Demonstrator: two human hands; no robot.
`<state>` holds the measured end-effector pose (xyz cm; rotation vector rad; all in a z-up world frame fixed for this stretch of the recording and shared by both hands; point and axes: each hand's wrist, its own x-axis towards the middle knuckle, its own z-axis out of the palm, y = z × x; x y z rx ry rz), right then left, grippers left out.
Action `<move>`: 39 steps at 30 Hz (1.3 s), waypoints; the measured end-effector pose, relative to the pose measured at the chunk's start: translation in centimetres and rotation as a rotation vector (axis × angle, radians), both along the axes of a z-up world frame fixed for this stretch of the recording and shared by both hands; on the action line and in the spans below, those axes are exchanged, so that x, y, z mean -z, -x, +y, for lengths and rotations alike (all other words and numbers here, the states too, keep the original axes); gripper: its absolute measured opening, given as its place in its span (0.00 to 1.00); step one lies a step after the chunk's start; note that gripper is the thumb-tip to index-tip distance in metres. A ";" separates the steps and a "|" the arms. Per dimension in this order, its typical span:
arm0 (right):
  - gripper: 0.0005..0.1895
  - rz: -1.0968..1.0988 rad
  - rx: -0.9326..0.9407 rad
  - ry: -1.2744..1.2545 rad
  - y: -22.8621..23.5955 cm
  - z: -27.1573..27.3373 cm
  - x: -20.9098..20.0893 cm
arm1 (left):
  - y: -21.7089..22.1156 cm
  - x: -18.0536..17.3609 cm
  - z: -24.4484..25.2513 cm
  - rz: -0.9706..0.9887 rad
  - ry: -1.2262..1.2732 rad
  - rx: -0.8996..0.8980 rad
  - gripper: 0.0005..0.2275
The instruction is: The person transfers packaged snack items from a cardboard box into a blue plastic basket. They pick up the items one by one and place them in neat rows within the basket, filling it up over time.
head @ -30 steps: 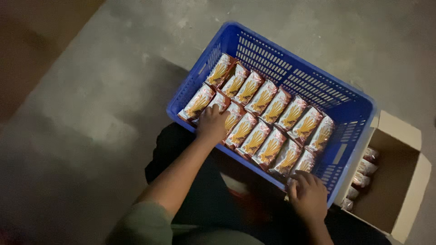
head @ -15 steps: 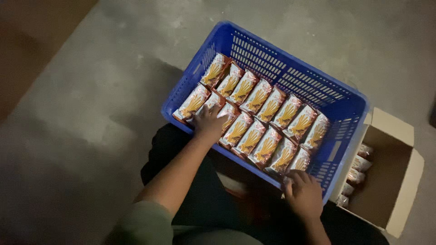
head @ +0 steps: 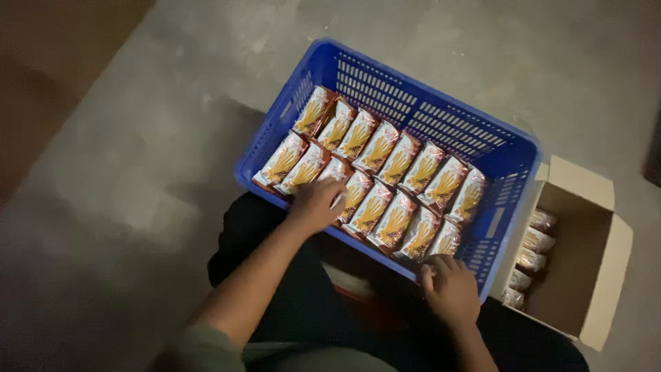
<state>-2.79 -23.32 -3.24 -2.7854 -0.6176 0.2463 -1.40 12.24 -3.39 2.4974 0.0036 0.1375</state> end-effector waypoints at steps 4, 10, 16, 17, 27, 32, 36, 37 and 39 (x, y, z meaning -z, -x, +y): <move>0.13 0.035 0.028 -0.047 -0.1 0.3 -0.4 | 1.8 -0.9 -4.6 0.053 0.104 0.062 0.07; 0.11 0.177 0.138 -0.108 0.2 -0.6 -0.4 | 1.5 -0.9 -9.7 0.297 0.194 0.125 0.06; 0.07 0.146 0.281 -0.611 0.0 -2.9 -0.1 | 0.8 -2.3 -10.5 0.665 -0.153 -0.017 0.14; 0.06 0.173 0.433 -0.761 -0.4 -4.0 0.1 | 0.6 -3.1 -10.6 0.703 -0.123 -0.030 0.16; 0.06 0.618 1.685 -1.909 -9.4 -19.3 0.3 | -2.5 -6.3 -14.0 0.842 -0.281 -0.259 0.21; 0.08 0.831 1.944 -1.885 -13.4 -22.1 7.4 | -2.9 -5.0 -13.6 0.832 -0.334 -0.247 0.23; 0.02 0.931 1.942 -1.549 -15.1 -24.2 15.7 | -3.3 -6.0 -14.4 0.878 -0.353 -0.309 0.23; 0.02 0.941 1.948 -1.549 -15.2 -23.9 14.8 | -3.4 -6.1 -14.6 0.883 -0.361 -0.310 0.23; 0.04 0.906 2.056 -1.488 -15.0 -23.5 12.8 | -3.6 -6.1 -15.0 0.897 -0.332 -0.386 0.23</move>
